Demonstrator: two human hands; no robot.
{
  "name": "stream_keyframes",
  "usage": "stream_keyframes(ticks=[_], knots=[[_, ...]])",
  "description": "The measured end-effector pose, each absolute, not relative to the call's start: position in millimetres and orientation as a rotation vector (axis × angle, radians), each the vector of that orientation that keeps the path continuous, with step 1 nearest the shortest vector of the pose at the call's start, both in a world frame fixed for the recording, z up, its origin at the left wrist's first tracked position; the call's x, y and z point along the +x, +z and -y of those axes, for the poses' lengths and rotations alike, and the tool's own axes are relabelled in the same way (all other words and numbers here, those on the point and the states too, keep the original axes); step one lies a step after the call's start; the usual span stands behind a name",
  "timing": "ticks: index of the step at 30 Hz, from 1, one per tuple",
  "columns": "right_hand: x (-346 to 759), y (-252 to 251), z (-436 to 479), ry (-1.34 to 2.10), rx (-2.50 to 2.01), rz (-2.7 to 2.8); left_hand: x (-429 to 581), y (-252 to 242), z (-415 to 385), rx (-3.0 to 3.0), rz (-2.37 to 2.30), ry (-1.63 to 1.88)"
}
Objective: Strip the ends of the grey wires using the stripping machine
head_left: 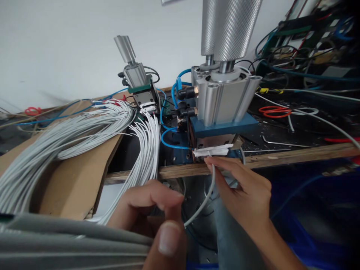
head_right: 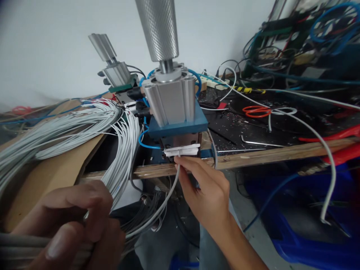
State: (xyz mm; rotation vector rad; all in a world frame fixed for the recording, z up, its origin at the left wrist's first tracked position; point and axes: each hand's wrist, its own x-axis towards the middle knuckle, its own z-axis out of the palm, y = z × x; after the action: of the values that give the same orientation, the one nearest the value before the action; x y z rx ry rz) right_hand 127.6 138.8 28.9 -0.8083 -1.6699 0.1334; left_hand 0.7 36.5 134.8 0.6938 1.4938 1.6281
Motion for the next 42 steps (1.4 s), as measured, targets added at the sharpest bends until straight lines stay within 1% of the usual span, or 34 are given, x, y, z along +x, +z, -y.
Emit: stream_keyframes(ticks=[19, 42], knots=[[127, 32, -140, 0.14, -0.81, 1.686, 0, 121, -35, 0.667, -1.442, 1.663], [126, 37, -138, 0.123, -0.844, 1.706, 1, 119, -38, 0.689, -1.339, 1.708]])
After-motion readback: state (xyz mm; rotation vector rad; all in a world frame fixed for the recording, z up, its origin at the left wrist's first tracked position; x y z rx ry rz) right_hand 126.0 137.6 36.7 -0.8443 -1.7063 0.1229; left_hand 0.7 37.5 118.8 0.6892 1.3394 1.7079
